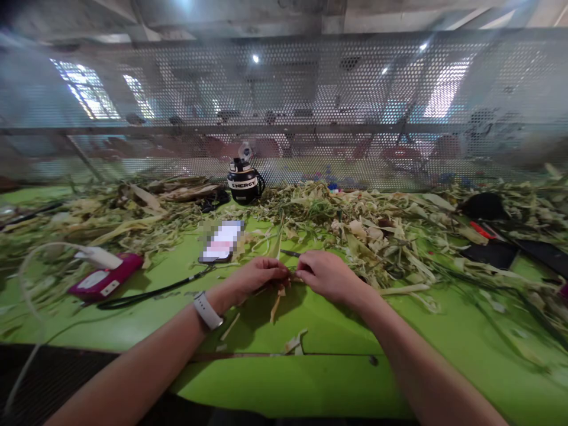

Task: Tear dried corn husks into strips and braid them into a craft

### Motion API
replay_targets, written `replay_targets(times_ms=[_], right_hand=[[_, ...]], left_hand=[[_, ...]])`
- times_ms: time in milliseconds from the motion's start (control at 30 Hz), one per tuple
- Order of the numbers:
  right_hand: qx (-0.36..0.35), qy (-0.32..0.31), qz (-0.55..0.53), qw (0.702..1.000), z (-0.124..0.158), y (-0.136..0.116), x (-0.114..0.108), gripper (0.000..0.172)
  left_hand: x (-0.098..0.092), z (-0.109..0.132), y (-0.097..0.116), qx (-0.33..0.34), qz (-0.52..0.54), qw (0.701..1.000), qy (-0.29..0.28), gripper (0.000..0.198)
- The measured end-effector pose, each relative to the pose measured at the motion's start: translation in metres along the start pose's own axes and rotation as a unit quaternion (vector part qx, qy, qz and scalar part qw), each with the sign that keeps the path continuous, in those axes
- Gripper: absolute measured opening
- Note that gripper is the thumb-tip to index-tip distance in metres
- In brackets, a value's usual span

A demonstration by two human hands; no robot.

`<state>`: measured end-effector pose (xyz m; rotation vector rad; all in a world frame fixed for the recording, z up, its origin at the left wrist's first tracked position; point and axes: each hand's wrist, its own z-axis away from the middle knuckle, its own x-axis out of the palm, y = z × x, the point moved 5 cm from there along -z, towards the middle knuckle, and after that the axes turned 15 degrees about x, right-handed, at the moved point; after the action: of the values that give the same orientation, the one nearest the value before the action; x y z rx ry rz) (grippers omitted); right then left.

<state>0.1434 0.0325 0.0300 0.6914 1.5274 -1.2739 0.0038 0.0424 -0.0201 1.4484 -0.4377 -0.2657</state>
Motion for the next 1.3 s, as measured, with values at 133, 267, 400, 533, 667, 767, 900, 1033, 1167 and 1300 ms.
replay_targets(times_ms=[133, 267, 400, 533, 667, 767, 900, 1033, 1167, 1300], right_hand=[[0.002, 0.004, -0.012, 1.000, 0.000, -0.002, -0.001, 0.018], [0.009, 0.005, -0.020, 1.000, 0.000, -0.003, 0.000, 0.019], [0.009, 0.007, -0.014, 1.000, -0.001, -0.001, 0.001, 0.017], [0.016, 0.003, 0.002, 1.000, -0.001, 0.004, 0.000, 0.018], [-0.002, -0.078, -0.045, 0.996, 0.004, 0.000, 0.000, 0.017], [-0.024, -0.061, -0.091, 0.994, 0.006, -0.007, -0.005, 0.013], [-0.023, -0.014, -0.152, 0.988, 0.004, -0.011, -0.006, 0.016], [-0.007, -0.084, -0.167, 0.982, 0.001, -0.012, 0.008, 0.024], [-0.035, -0.057, -0.138, 0.988, -0.001, -0.012, 0.009, 0.028], [-0.070, -0.039, -0.077, 0.994, -0.003, -0.011, 0.013, 0.016]], left_hand=[[-0.001, 0.000, 0.002, -0.002, 0.005, 1.000, -0.012, 0.019], [-0.001, 0.002, 0.002, -0.016, -0.024, 0.999, -0.014, 0.027], [-0.002, 0.002, 0.001, 0.008, -0.055, 0.998, -0.021, 0.036], [-0.003, 0.001, -0.001, 0.010, -0.009, 1.000, -0.021, 0.032], [-0.008, 0.002, -0.002, -0.016, 0.035, 0.999, 0.016, 0.028], [-0.008, 0.004, 0.001, -0.023, 0.040, 0.999, -0.004, 0.029], [-0.004, 0.007, 0.007, -0.004, 0.039, 0.998, -0.046, 0.029], [-0.004, 0.006, 0.007, 0.023, 0.047, 0.997, -0.054, 0.030], [-0.005, 0.005, 0.007, 0.024, 0.065, 0.996, -0.049, 0.030], [-0.006, 0.006, 0.008, 0.011, 0.066, 0.997, -0.041, 0.031]])
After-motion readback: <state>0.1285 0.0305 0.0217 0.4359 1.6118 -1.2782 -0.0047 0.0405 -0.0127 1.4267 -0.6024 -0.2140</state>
